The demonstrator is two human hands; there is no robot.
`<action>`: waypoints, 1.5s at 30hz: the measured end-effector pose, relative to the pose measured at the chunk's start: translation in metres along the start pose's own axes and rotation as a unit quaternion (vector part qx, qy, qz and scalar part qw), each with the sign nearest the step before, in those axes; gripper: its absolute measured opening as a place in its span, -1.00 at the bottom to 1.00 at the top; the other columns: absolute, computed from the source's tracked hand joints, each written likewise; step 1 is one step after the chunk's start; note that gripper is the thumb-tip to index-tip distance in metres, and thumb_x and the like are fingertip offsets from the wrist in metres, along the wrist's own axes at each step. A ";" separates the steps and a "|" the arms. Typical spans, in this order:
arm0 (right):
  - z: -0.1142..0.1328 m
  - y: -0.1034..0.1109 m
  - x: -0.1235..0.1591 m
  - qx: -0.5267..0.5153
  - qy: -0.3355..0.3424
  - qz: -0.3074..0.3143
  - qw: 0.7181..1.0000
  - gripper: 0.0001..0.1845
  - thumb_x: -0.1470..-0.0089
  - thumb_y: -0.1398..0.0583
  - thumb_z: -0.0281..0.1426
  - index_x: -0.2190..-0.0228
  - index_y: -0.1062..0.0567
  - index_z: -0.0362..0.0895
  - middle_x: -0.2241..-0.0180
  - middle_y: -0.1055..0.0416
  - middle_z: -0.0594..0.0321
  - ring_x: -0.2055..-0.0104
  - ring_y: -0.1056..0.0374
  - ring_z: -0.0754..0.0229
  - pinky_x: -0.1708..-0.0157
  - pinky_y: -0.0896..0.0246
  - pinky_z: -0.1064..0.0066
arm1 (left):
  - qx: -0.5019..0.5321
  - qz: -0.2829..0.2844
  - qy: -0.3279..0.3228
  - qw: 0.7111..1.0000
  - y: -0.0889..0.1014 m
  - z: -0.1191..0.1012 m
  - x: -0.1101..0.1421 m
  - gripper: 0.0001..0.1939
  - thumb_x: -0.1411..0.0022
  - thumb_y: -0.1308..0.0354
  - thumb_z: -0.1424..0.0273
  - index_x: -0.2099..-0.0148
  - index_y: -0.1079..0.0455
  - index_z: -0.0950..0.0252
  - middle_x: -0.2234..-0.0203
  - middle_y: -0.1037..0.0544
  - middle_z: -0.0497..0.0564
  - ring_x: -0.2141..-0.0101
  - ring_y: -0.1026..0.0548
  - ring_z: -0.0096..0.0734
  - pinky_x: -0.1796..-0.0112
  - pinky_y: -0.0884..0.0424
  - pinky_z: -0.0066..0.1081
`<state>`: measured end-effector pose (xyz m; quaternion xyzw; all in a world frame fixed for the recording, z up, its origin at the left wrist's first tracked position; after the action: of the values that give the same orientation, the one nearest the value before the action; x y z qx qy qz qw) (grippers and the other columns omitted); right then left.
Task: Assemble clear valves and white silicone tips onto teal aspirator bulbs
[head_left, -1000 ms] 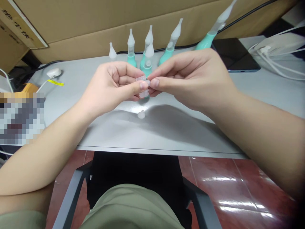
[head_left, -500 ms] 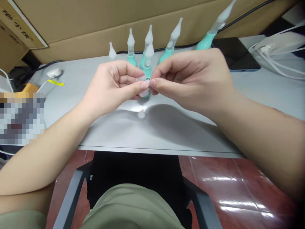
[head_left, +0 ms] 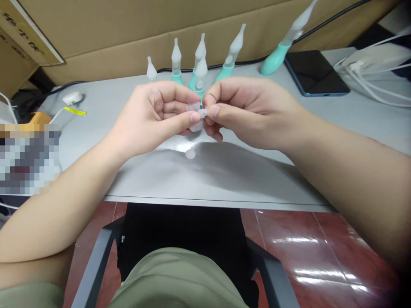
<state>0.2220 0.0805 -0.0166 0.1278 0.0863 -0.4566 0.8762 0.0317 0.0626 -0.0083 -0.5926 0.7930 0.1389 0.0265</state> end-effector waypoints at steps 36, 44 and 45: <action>-0.007 -0.001 -0.002 -0.068 -0.049 0.012 0.996 -0.56 -0.45 -0.68 -0.25 0.26 -0.57 -0.05 0.34 -0.63 0.28 0.27 -0.65 0.15 0.21 -0.65 0.33 | 0.025 0.059 -0.012 0.998 -0.002 0.012 -0.008 -0.25 -0.19 -0.93 -0.17 -0.05 -0.76 0.26 0.22 -0.88 0.06 0.17 -0.93 -0.12 0.07 -0.96 -0.23; 0.006 0.008 0.005 -0.009 0.009 -0.090 0.996 -0.58 -0.15 -0.87 -0.19 0.24 -0.84 -0.02 0.25 -0.80 0.21 0.21 -0.73 0.09 0.12 -0.77 0.24 | -0.035 0.007 -0.031 0.999 0.003 0.010 -0.007 -0.30 -0.21 -0.93 -0.15 -0.03 -0.73 0.20 0.22 -0.87 0.02 0.19 -0.90 -0.15 0.13 -0.91 -0.25; 0.007 0.009 0.005 0.001 0.011 -0.099 0.995 -0.63 -0.18 -0.86 -0.23 0.27 -0.86 -0.03 0.25 -0.80 0.19 0.22 -0.72 0.09 0.11 -0.78 0.22 | -0.039 0.006 -0.033 0.999 0.003 0.010 -0.007 -0.30 -0.21 -0.93 -0.15 -0.02 -0.72 0.19 0.23 -0.86 0.02 0.20 -0.90 -0.15 0.14 -0.90 -0.25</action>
<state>0.2325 0.0790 -0.0102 0.1249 0.1078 -0.5396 0.8256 0.0299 0.0722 -0.0155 -0.5840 0.7889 0.1889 0.0285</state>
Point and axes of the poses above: each hand's wrist, its own x-axis away from the middle knuckle, its own y-axis out of the back of the hand, z = x × y, the point moved 7 cm from there along -x, towards the middle knuckle
